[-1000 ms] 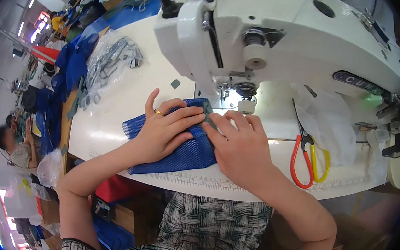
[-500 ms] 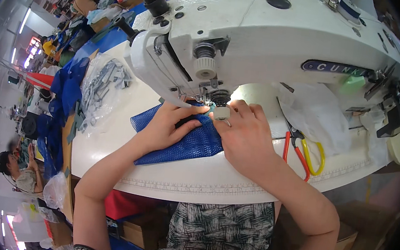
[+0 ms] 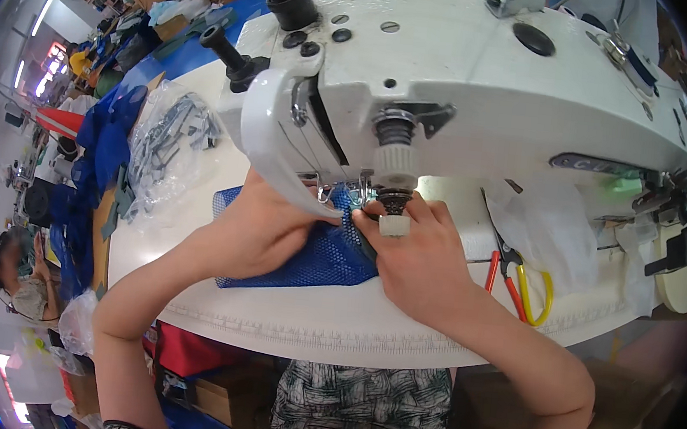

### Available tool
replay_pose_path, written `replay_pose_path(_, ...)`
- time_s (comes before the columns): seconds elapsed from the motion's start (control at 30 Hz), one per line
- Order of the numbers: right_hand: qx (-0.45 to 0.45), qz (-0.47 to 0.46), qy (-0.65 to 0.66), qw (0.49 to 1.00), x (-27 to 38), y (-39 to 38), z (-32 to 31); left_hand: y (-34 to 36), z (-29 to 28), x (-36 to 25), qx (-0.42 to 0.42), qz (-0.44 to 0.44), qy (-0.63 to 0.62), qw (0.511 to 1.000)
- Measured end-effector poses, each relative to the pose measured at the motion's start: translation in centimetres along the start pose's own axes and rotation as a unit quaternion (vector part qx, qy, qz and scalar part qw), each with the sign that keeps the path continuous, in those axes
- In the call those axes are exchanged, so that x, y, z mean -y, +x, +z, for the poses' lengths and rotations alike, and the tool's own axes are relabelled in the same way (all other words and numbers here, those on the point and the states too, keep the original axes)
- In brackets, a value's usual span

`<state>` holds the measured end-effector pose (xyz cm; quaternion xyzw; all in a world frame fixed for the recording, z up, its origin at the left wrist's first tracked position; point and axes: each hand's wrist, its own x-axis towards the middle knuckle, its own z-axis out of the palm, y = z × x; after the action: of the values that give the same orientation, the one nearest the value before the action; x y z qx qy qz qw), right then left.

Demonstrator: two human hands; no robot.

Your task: Sewing a small piece of green fabric onto a blue mesh material using an industrial sewing machine.

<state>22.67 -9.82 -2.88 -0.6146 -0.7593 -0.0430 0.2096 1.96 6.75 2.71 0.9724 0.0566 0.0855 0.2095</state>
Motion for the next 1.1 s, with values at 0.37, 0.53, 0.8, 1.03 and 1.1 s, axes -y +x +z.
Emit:
replay_pose_path(0.37,0.017,0.043,0.057,0.997,-0.1,0.1,0.3,-1.5,5.9,-0.1,-0.118,-0.055,-0.009,0.991)
replay_pose_path(0.53,0.071,0.109,0.128,0.983,0.2,-0.1,-0.6,-1.4,6.0,0.1,-0.102,-0.058,-0.009,0.993)
replay_pose_path(0.8,-0.041,0.069,0.078,0.994,0.3,0.2,-0.6,0.1,5.0,1.9,-0.09,0.022,-0.085,0.992)
replay_pose_path(1.03,-0.011,0.076,0.048,0.996,0.4,-0.6,-1.0,0.1,6.1,0.2,-0.086,-0.006,-0.102,0.991)
replay_pose_path(1.1,-0.014,0.076,0.051,0.996,0.2,-0.8,-0.9,-0.1,6.2,-0.3,-0.106,-0.004,-0.074,0.992)
